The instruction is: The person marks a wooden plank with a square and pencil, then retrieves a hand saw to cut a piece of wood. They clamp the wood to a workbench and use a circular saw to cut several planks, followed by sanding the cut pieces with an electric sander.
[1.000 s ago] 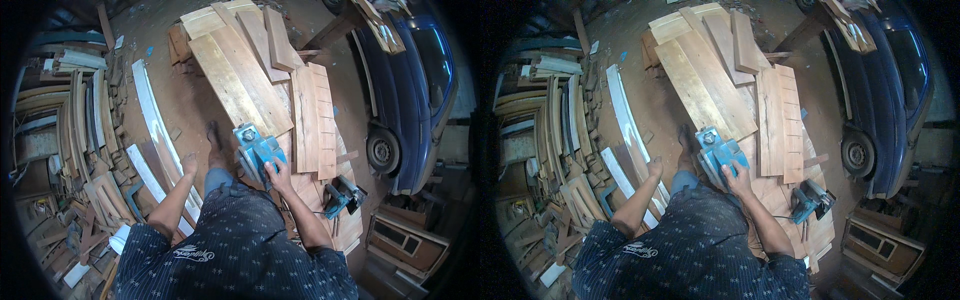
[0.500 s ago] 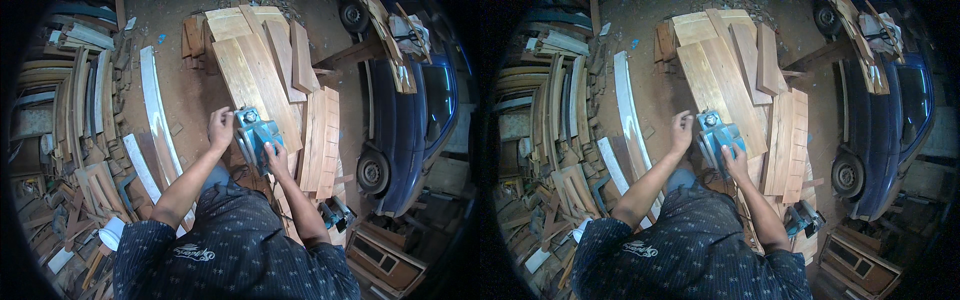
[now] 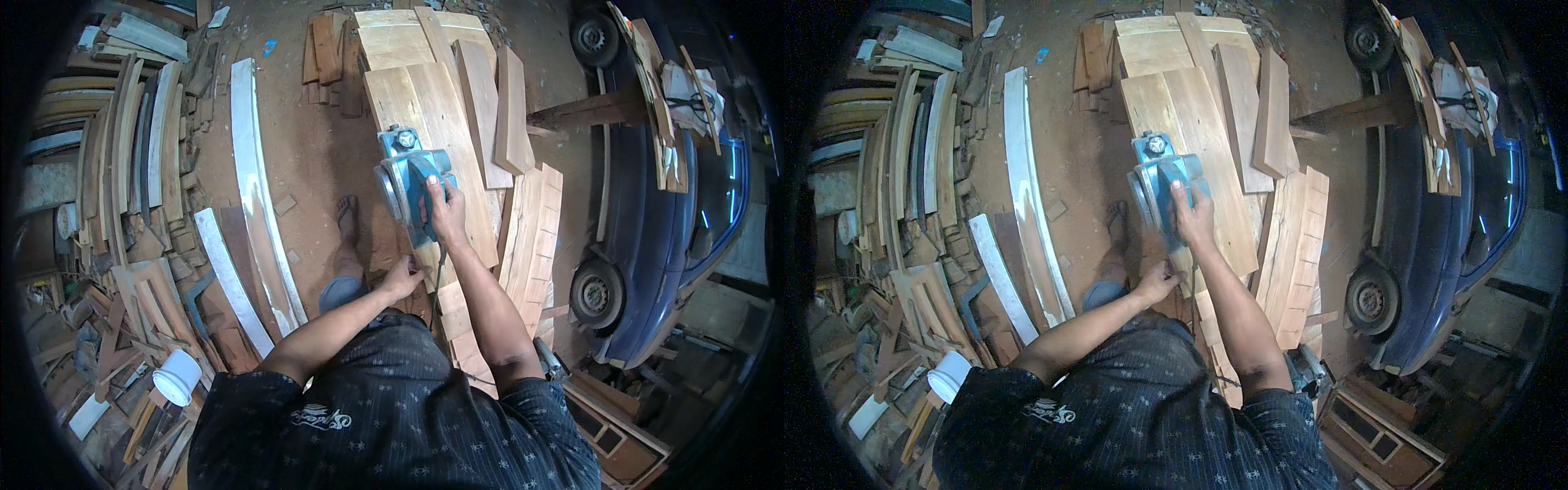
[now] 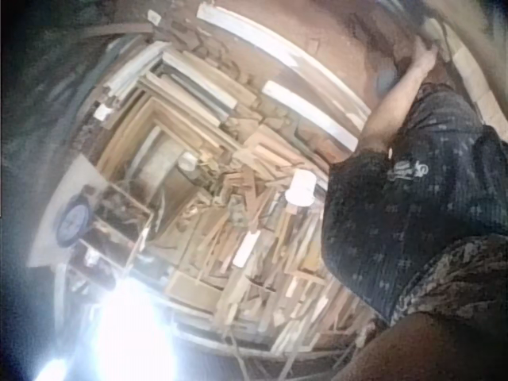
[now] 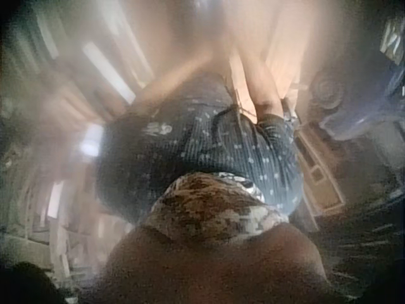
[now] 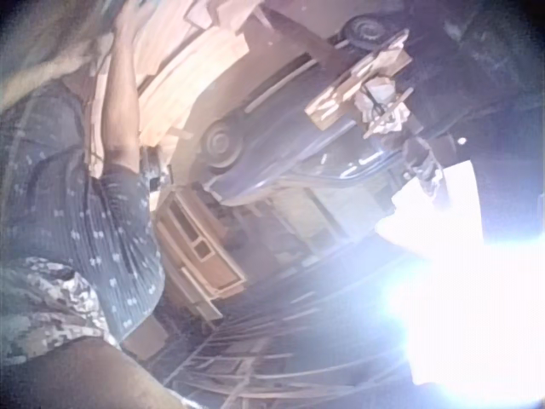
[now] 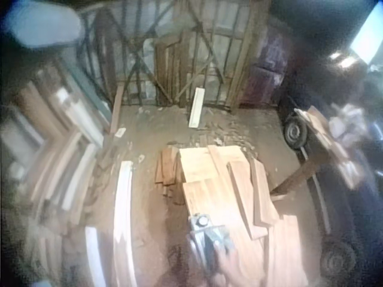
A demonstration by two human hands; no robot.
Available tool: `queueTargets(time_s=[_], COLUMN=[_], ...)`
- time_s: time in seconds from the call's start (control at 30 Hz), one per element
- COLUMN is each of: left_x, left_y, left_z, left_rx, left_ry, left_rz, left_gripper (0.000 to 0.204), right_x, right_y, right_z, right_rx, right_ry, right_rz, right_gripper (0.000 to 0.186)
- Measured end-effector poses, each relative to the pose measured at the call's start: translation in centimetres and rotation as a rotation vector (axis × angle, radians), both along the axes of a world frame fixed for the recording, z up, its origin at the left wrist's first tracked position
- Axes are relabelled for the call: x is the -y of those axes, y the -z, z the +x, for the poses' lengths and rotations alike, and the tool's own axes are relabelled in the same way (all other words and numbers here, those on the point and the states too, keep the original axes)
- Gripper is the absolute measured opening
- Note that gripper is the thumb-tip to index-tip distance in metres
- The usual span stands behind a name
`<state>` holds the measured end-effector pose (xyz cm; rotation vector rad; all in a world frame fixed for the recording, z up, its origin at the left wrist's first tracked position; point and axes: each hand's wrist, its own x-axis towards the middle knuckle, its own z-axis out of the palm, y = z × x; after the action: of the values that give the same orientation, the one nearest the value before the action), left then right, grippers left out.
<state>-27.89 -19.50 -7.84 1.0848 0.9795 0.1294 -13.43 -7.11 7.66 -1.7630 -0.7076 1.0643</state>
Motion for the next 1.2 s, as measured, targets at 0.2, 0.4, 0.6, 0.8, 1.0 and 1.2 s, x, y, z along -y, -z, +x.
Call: queueTargets(time_s=[0.2,0.4,0.6,0.8,1.0,1.2], left_x=[0.4,-5.3,-2.4,-2.6,-2.1,-4.6], left_y=[0.6,-7.4,-2.4,-3.2,-2.4,-0.6], left_z=[0.5,0.9,0.7,0.6,-0.6,-2.1], left_rx=[-0.169,-0.309,-0.251,-0.151,-0.253,0.062], left_ry=[0.109,0.413,0.447,0.331,0.381,0.116], left_rz=[0.134,0.020,0.163,0.070,0.198,-0.219], left_gripper=[0.068,0.072,0.080,0.076,0.060,0.037], right_x=[-6.0,-14.4,-22.5,-27.6,-22.2,-11.7], right_y=[1.0,1.4,2.1,1.5,1.0,1.8], right_z=[0.6,1.1,2.0,2.7,3.0,3.7], right_rx=[0.009,0.021,0.048,0.052,0.012,0.038], right_ry=[0.003,-0.006,0.017,-0.024,-0.022,0.022], right_rz=[0.021,0.021,0.038,0.067,0.016,0.009], right_gripper=[0.049,0.052,0.058,0.058,0.059,0.053])
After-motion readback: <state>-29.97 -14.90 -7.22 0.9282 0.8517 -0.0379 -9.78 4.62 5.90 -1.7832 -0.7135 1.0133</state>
